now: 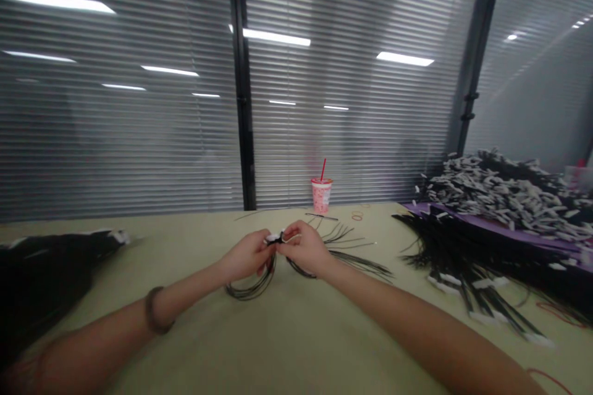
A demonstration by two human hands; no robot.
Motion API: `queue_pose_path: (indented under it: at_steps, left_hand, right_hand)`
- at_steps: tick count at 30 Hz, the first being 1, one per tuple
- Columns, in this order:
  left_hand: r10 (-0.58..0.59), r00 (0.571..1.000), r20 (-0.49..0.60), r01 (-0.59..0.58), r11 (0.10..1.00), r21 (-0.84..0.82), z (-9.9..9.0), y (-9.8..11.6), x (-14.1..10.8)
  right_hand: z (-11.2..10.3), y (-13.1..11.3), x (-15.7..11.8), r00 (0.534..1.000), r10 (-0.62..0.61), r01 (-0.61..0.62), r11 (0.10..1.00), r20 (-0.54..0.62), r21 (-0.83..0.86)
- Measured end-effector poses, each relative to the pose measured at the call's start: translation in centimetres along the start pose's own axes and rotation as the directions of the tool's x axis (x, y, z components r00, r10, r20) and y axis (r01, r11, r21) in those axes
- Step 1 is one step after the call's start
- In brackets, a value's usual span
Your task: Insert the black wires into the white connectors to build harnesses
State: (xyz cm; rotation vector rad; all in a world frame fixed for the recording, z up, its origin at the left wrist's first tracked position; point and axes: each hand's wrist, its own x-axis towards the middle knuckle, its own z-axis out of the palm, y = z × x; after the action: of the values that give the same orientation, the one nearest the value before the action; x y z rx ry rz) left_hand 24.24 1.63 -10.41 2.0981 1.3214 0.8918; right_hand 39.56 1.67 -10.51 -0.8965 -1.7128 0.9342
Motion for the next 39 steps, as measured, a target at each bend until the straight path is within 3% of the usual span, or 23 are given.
queue_pose_path:
  at_steps: [3, 6, 9, 11, 14, 17, 20, 23, 25, 27, 30, 32, 34, 36, 37, 39]
  left_hand:
    - [0.052, 0.999, 0.006, -0.051, 0.998, -0.034, -2.0, 2.2, 0.1]
    - [0.079, 0.997, 0.004, -0.078, 0.991, -0.112, -4.1, 4.3, 0.3]
    - [0.094, 0.995, -0.043, -0.098, 0.988, -0.118, -5.3, 5.0, 0.6]
    - [0.105, 0.991, -0.087, -0.114, 0.988, -0.106, -5.5, 4.7, 0.8]
    - [0.113, 0.978, -0.178, -0.126, 0.99, -0.062, -5.5, 4.2, 1.8]
    - [0.124, 0.959, -0.253, -0.131, 0.991, -0.012, -6.0, 3.9, 3.6]
    - [0.126, 0.974, -0.188, -0.119, 0.992, 0.047, -7.3, 3.9, 5.8]
    - [0.072, 0.995, -0.071, -0.062, 0.989, 0.134, -8.5, 4.3, 7.5]
    - [0.008, 0.995, -0.094, 0.014, 0.972, 0.235, -8.8, 4.8, 8.1]
    - [-0.064, 0.972, -0.228, 0.146, 0.921, 0.362, -8.5, 5.4, 8.5]
    - [-0.079, 0.894, -0.44, 0.311, 0.817, 0.486, -7.4, 6.1, 9.0]
    - [0.07, 0.886, -0.458, 0.222, 0.803, 0.553, -6.5, 6.2, 9.4]
    - [0.305, 0.888, -0.345, -0.047, 0.806, 0.59, -5.7, 6.0, 9.9]
    - [0.446, 0.875, -0.187, -0.308, 0.811, 0.497, -5.2, 5.7, 10.2]
    - [0.45, 0.885, -0.116, -0.373, 0.836, 0.402, -5.1, 5.6, 10.2]
    - [0.387, 0.922, -0.005, -0.379, 0.905, 0.195, -5.3, 5.5, 10.0]
  right_hand:
    - [-0.5, -2.4, 0.2, 0.999, -0.021, 0.031, 0.969, -0.04, 0.244]
    - [-1.1, -4.5, 0.6, 0.999, -0.019, 0.028, 0.936, -0.029, 0.351]
    - [-1.4, -5.6, 1.3, 0.998, -0.035, 0.013, 0.907, 0.043, 0.42]
    - [-1.0, -5.9, 2.1, 0.999, -0.01, -0.005, 0.904, 0.032, 0.427]
    - [0.0, -5.7, 3.7, 0.993, 0.039, 0.0, 0.942, -0.108, 0.334]
    - [0.6, -5.1, 6.0, 0.965, -0.07, 0.125, 0.97, -0.252, 0.21]
    - [0.4, -4.3, 8.3, 0.948, -0.166, 0.221, 0.958, -0.271, 0.185]
    - [-0.3, -3.4, 9.9, 0.956, -0.124, 0.18, 0.963, -0.266, 0.199]
    - [-0.7, -2.7, 10.5, 0.955, -0.1, 0.16, 0.967, -0.281, 0.2]
    - [-1.1, -2.0, 10.8, 0.952, -0.091, 0.153, 0.969, -0.293, 0.196]
    - [-1.8, -1.0, 10.7, 0.95, -0.101, 0.148, 0.979, -0.294, 0.142]
    - [-2.6, -0.7, 10.5, 0.948, -0.129, 0.156, 0.985, -0.29, 0.071]
    - [-3.7, -0.8, 10.3, 0.945, -0.144, 0.155, 0.988, -0.295, 0.014]
    - [-4.7, -1.3, 10.0, 0.953, -0.122, 0.134, 0.991, -0.278, 0.024]
    - [-5.1, -1.6, 9.9, 0.962, -0.099, 0.117, 0.992, -0.253, 0.055]
    - [-5.6, -2.2, 9.6, 0.982, -0.064, 0.089, 0.987, -0.177, 0.135]
